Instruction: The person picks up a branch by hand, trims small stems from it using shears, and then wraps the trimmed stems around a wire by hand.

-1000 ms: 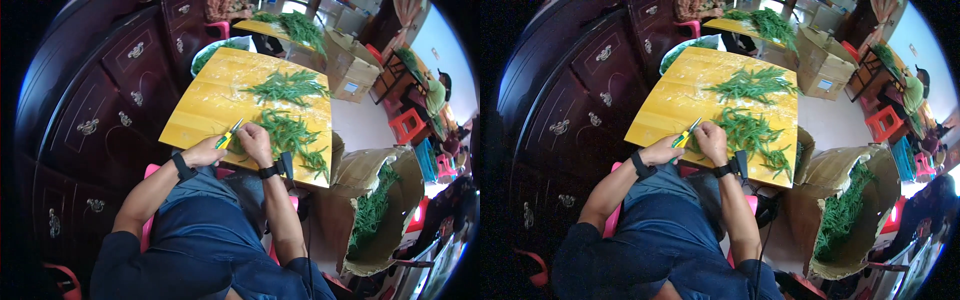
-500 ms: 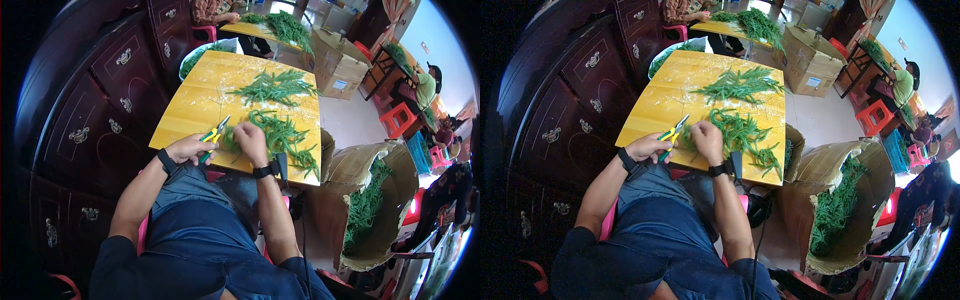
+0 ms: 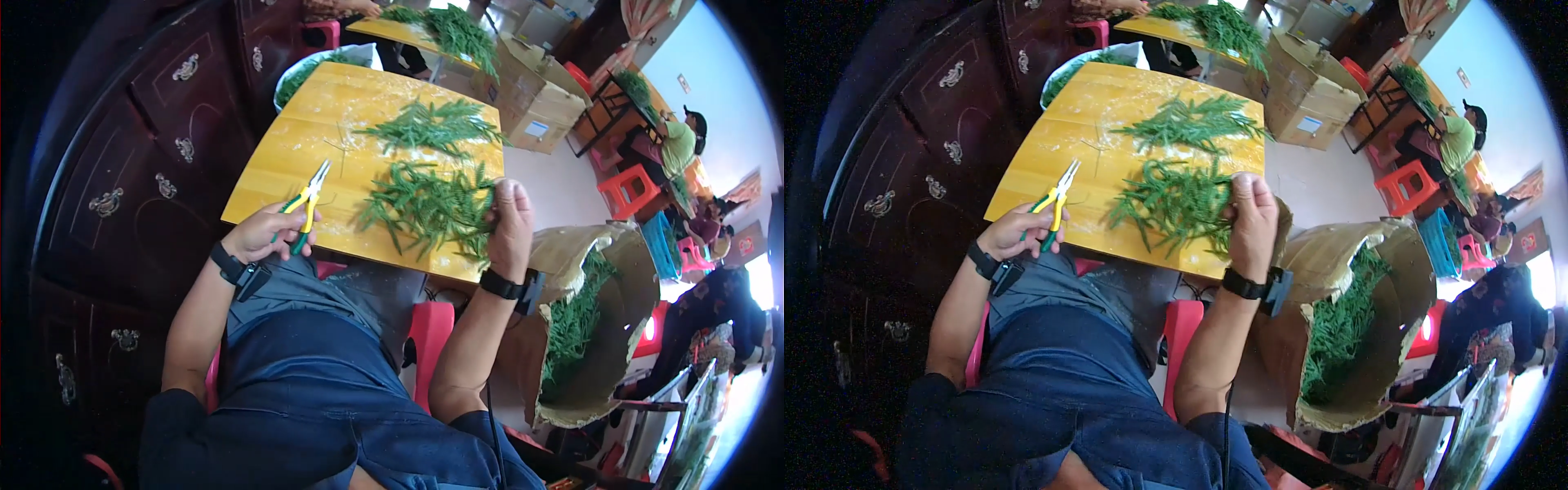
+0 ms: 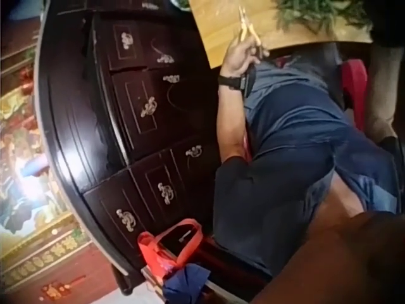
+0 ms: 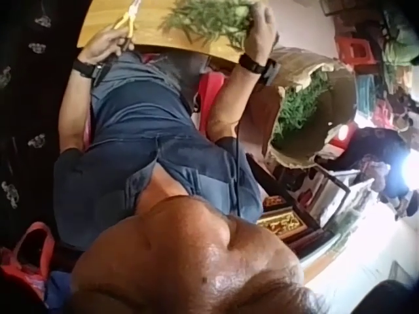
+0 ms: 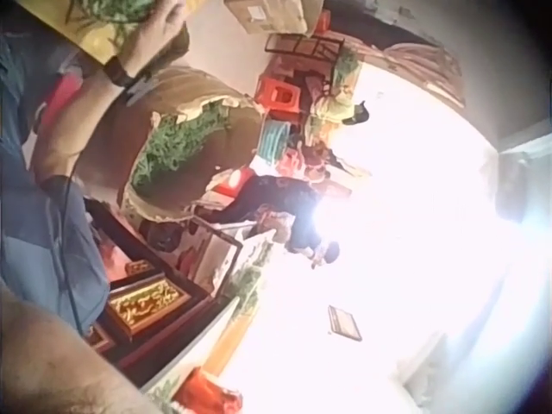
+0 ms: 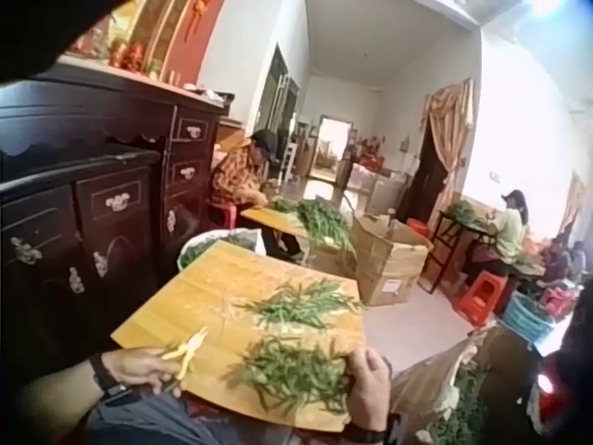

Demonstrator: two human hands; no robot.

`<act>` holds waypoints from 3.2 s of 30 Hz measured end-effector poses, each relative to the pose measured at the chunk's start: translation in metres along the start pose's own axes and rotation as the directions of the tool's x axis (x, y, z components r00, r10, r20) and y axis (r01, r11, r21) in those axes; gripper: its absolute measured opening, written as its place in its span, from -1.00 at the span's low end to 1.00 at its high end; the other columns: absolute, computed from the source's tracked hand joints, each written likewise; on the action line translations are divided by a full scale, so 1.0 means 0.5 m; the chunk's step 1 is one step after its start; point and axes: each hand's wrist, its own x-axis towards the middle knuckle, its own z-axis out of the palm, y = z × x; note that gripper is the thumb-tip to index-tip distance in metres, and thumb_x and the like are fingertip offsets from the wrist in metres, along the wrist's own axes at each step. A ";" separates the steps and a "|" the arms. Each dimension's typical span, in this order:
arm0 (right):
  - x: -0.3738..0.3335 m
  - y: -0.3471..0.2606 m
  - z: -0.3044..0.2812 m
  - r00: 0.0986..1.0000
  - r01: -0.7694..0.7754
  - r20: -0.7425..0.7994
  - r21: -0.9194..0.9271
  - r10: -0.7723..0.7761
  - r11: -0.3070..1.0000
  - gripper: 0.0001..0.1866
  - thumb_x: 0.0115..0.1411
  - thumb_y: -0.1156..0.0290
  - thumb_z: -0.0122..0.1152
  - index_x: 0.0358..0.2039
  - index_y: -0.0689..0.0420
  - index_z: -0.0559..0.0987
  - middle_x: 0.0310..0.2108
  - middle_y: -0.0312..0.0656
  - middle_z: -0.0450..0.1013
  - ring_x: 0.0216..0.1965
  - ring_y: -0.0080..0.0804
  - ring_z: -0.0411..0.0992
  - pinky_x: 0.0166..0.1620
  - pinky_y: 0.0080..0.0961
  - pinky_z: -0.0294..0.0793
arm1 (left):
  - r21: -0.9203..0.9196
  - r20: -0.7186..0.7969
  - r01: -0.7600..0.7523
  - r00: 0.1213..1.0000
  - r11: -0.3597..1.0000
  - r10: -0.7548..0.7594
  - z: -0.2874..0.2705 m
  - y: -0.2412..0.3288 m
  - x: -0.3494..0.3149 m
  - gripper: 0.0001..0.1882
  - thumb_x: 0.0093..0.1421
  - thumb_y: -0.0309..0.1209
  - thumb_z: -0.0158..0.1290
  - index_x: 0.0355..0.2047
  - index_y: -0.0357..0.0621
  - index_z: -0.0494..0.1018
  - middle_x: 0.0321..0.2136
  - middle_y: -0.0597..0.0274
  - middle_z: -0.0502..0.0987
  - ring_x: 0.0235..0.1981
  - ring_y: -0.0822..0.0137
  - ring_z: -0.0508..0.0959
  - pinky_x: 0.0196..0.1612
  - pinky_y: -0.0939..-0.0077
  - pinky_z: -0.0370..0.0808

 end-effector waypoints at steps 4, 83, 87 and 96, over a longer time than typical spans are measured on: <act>-0.018 -0.026 -0.087 0.993 0.087 -0.067 -0.159 -0.099 0.983 -0.80 0.37 0.27 0.14 -0.37 0.06 0.54 -0.58 -0.51 0.30 -0.58 -0.75 0.21 -0.50 -0.75 0.18 | 0.027 -0.021 -0.018 1.000 0.999 0.018 0.005 -0.001 0.003 -0.65 0.39 -0.25 -0.09 0.08 -0.18 0.32 -0.34 0.21 0.54 -0.41 0.42 0.61 -0.60 0.75 0.45; 0.099 0.203 0.043 0.983 -0.172 0.038 0.535 0.180 0.827 -0.74 0.27 0.27 0.23 -0.06 0.03 0.54 -0.11 -0.28 0.57 -0.07 -0.41 0.48 0.00 -0.31 0.38 | 0.096 0.101 0.116 0.987 0.989 -0.125 0.109 -0.040 0.101 -0.57 0.37 -0.20 -0.02 0.12 -0.19 0.26 -0.29 0.21 0.53 -0.37 0.46 0.59 -0.56 0.70 0.45; 0.095 0.180 0.054 0.986 -0.135 -0.018 0.501 0.167 0.855 -0.75 0.27 0.29 0.23 -0.06 0.04 0.53 -0.11 -0.28 0.57 -0.11 -0.42 0.49 -0.02 -0.32 0.41 | 0.137 0.071 0.063 0.995 0.989 -0.073 0.117 -0.026 0.081 -0.57 0.36 -0.20 0.00 0.11 -0.19 0.29 -0.29 0.24 0.53 -0.36 0.48 0.58 -0.56 0.73 0.43; 0.067 0.124 0.087 1.000 -0.009 -0.016 0.398 0.016 0.917 -0.86 0.31 0.31 0.19 -0.20 0.06 0.50 -0.33 -0.36 0.50 -0.39 -0.56 0.48 -0.41 -0.65 0.42 | 0.681 -0.036 -0.131 0.977 0.721 0.211 0.148 0.051 0.029 -0.56 0.30 -0.21 0.04 0.07 -0.22 0.34 -0.33 0.13 0.54 -0.36 0.37 0.58 -0.42 0.52 0.48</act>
